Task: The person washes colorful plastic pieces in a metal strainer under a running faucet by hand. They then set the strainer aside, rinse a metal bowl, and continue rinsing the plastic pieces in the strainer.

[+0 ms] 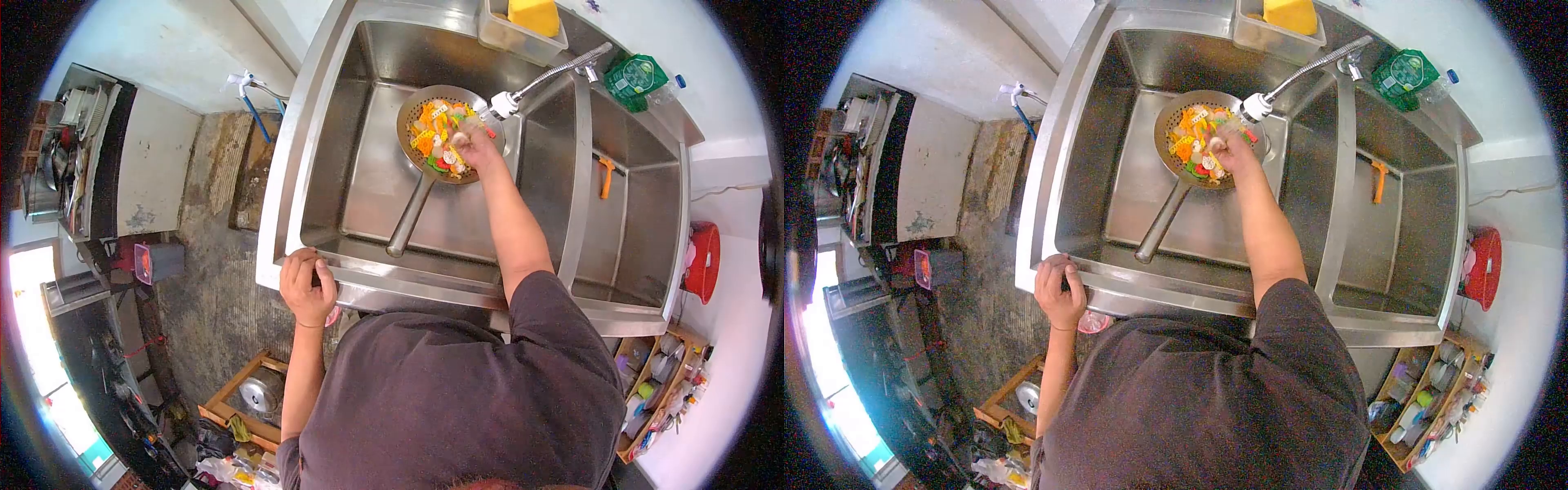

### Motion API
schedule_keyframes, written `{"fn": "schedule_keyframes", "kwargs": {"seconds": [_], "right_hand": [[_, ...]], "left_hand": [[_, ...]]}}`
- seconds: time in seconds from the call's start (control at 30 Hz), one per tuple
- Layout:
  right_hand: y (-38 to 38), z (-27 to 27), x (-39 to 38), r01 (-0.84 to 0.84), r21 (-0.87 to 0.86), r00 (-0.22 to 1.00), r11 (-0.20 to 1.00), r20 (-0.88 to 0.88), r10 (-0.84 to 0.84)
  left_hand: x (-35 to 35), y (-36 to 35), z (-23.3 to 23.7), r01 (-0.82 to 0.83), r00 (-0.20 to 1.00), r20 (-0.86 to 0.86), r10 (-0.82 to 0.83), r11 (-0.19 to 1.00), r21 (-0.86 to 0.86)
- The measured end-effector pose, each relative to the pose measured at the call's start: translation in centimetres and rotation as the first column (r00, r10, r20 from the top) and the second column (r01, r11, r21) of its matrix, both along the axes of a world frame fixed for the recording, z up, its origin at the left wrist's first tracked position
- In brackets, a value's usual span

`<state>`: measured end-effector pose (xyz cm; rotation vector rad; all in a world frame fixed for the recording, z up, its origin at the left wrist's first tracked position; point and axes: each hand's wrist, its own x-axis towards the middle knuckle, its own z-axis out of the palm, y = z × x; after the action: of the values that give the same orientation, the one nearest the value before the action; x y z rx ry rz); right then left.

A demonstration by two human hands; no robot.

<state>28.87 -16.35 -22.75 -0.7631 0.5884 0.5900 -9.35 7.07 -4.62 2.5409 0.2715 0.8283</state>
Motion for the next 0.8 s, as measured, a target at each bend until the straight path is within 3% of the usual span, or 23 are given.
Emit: {"fn": "schedule_keyframes", "kwargs": {"seconds": [0.13, 0.2, 0.23, 0.33, 0.4, 0.63, 0.7, 0.8], "right_hand": [[-0.2, -0.8, 0.3, -0.010, 0.021, 0.998, 1.000, -0.056, 0.012], [-0.8, -1.4, 0.2, -0.165, -0.034, 0.983, 0.986, 0.069, 0.167], [-1.0, -1.6, 0.4, -0.165, -0.033, 0.984, 0.986, 0.069, 0.167], [-1.0, -0.9, 0.1, -0.213, 0.107, 0.977, 0.971, 0.011, 0.213], [-0.6, -0.4, -0.4, -0.106, -0.054, 0.994, 0.993, 0.029, 0.108], [0.2, -1.6, 0.8, -0.159, -0.248, 0.987, 0.956, -0.034, 0.155], [0.5, -1.6, 0.5, -0.216, -0.575, 0.939, 0.789, 0.100, 0.330], [0.5, -1.2, 0.8, -0.260, -0.671, 0.872, 0.694, 0.147, 0.468]], "left_hand": [[0.0, -0.1, 0.1, -0.007, 1.000, -0.014, 0.007, 1.000, -0.004], [0.0, -0.1, 0.0, -0.009, 1.000, -0.016, 0.009, 1.000, -0.004], [0.0, 0.0, 0.0, -0.009, 1.000, -0.017, 0.009, 1.000, -0.004], [0.1, -0.1, 0.1, -0.002, 1.000, -0.012, 0.002, 1.000, -0.005], [0.2, -0.1, 0.2, 0.012, 1.000, 0.003, -0.012, 1.000, 0.003], [0.2, -0.2, 0.3, 0.004, 1.000, -0.002, -0.004, 1.000, 0.001], [0.2, -0.2, 0.2, -0.005, 1.000, -0.004, 0.005, 1.000, -0.001], [0.1, 0.0, 0.0, 0.001, 1.000, -0.013, -0.001, 1.000, 0.007]]}}
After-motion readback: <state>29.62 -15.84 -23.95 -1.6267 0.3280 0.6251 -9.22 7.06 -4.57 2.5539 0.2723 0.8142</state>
